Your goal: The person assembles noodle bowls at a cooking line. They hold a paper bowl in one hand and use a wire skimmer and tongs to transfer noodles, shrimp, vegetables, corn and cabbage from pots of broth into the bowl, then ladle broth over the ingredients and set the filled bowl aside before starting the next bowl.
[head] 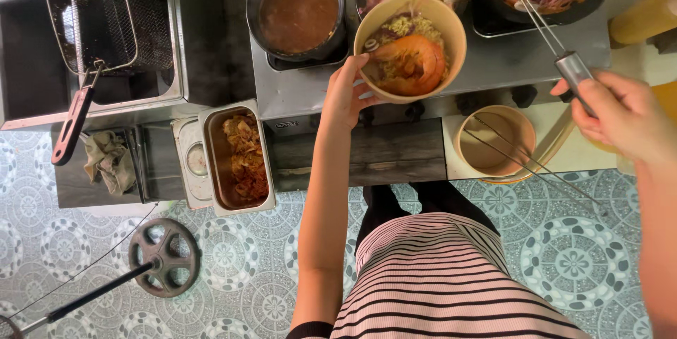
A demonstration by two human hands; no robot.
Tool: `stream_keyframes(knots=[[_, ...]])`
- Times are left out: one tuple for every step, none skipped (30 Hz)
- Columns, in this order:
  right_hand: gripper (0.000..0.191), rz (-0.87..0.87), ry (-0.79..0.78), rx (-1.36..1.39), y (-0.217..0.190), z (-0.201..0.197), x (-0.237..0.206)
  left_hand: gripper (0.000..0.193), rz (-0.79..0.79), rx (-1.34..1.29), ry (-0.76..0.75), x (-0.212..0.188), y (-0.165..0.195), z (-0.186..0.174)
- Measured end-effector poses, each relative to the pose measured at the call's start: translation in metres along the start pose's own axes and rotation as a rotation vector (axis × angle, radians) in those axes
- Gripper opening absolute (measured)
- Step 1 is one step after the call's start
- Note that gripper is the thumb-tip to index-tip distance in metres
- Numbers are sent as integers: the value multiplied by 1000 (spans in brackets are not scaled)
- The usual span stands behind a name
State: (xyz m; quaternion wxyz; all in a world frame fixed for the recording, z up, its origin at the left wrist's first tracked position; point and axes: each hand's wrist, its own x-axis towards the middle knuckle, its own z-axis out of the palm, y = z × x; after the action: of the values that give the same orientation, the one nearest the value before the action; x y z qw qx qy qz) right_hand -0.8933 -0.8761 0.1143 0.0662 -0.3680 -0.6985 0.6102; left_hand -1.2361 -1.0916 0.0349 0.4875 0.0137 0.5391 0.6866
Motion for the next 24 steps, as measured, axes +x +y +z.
stream_keyframes(knots=[[29,-19,3,-39,-4,0,-4,44,-7,-7,14,3,-3,0],[29,-37,5,-79,-7,1,-9,44,0,-24,21,6,-5,0],[28,-88,12,-126,-10,3,-15,44,6,-40,28,10,-6,0],[27,-139,20,-174,-12,5,-20,44,11,-56,34,12,-8,0],[27,-191,27,-222,-14,7,-26,44,14,-64,34,14,-10,0],[26,-196,81,-242,-15,9,-32,45,17,-72,35,16,-11,0],[25,-202,133,-261,-16,12,-37,45,20,-81,37,17,-12,0],[24,-208,184,-281,-18,14,-42,45,28,-89,28,18,-14,0],[24,-254,189,-258,-19,15,-47,46,39,-99,20,19,-15,0],[25,-299,194,-235,-20,17,-52,46,50,-109,13,20,-15,1],[25,-344,198,-211,-21,18,-57,46,54,-115,17,21,-16,2],[26,-353,228,-248,-21,19,-63,47,58,-121,21,22,-17,3],[26,-362,259,-285,-22,20,-69,47,62,-126,24,22,-17,4],[26,-370,291,-322,-21,21,-73,47,65,-136,27,22,-17,4],[26,-381,307,-353,-21,22,-77,46,67,-147,29,22,-17,6],[27,-392,324,-385,-20,23,-80,46,68,-157,29,21,-17,7],[27,-401,341,-416,-20,25,-81,47,68,-182,22,21,-17,8],[25,-420,364,-547,-19,28,-82,48,67,-206,16,19,-17,9],[22,-438,384,-678,-18,32,-80,48,66,-230,11,18,-17,10],[21,-461,405,-818,-17,36,-79,50,66,-232,17,16,-16,11],[19,-485,431,-957,-17,40,-76,51,66,-235,23,15,-17,13],[19,-516,455,-1108,-17,44,-73,52,66,-238,31,13,-17,13],[19,-547,478,-1260,-17,47,-70,53,71,-249,29,11,-17,14],[20,-572,480,-1259,-16,51,-66,53,76,-261,27,10,-18,15]])
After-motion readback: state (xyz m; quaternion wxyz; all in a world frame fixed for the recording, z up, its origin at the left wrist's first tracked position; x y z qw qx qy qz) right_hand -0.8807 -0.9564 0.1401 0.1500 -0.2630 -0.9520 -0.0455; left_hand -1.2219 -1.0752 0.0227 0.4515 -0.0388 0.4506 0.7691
